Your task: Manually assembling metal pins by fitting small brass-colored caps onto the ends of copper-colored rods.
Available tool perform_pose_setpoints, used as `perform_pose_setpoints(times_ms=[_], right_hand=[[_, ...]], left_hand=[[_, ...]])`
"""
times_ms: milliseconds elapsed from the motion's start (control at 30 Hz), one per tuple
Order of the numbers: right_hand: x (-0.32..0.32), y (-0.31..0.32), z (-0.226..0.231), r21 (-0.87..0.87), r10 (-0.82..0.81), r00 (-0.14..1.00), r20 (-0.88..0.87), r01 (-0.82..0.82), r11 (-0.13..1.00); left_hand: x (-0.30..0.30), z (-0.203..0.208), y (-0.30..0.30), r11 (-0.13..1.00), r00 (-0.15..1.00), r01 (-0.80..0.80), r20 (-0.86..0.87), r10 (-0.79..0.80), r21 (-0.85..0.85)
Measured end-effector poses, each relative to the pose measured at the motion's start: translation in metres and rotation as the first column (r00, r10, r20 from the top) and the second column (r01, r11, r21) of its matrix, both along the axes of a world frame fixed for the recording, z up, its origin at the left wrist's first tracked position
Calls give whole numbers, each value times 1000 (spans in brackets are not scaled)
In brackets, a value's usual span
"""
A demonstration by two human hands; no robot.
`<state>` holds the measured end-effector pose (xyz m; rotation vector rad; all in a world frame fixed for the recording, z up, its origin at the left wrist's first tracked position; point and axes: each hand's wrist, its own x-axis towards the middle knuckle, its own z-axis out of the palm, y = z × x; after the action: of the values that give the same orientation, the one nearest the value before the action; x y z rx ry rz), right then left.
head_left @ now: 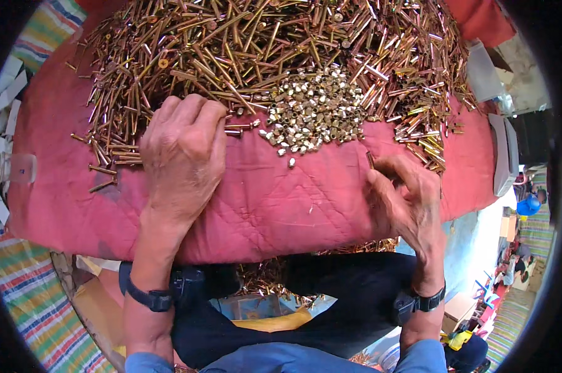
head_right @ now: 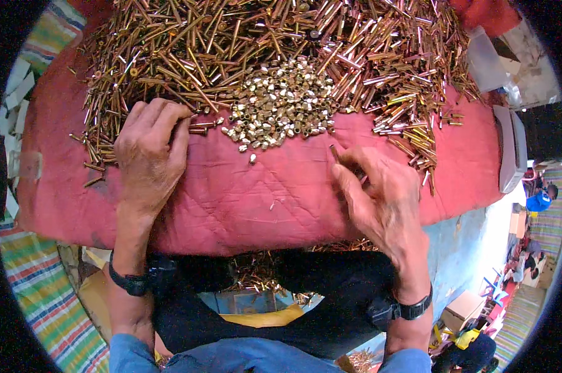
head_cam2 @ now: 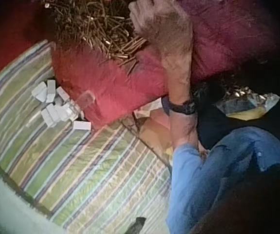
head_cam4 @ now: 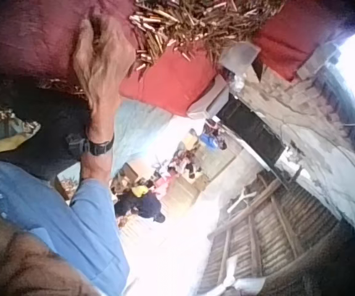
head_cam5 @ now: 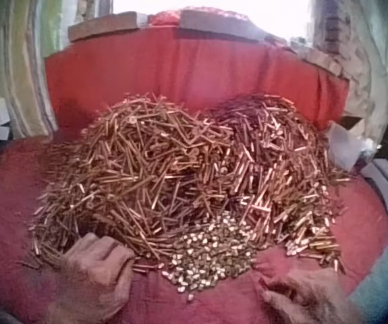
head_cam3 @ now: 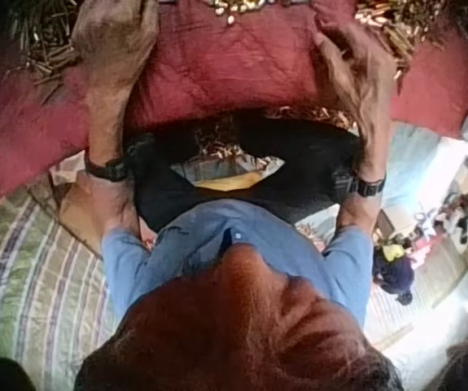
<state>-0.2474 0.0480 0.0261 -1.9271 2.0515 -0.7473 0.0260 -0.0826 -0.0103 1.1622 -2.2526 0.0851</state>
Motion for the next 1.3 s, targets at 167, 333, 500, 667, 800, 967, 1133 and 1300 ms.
perform_pose_setpoints(times_ms=[167, 333, 500, 667, 800, 967, 1133, 1300], right_hand=[[16, 7, 6, -11, 99, 981, 168, -98, 995], [31, 4, 11, -31, 220, 923, 314, -222, 975], [34, 7, 18, -98, 242, 899, 364, -221, 970], [35, 10, 20, -56, 278, 889, 363, -277, 959], [38, 10, 19, -84, 306, 871, 385, -297, 951], [38, 10, 20, -31, 333, 824, 458, -359, 933], [63, 5, 4, -180, 591, 786, 182, -564, 806], [56, -13, 12, -164, 312, 929, 201, -282, 945]], left_hand=[[-3, 5, -1, 994, 996, 89, -5, -90, -64], [-11, 15, 20, 896, 790, 356, -597, -138, 264], [-11, 22, 51, 260, 620, 703, -750, 230, 662], [-12, 14, 55, 261, 647, 716, -756, 98, 647], [-12, 11, 57, 313, 631, 746, -774, -52, 587], [-12, 14, 63, 207, 599, 787, -801, -26, 582], [-32, 14, 83, -336, 568, 820, -579, 585, 464], [-17, 20, 63, -265, 617, 754, -509, 600, 602]])
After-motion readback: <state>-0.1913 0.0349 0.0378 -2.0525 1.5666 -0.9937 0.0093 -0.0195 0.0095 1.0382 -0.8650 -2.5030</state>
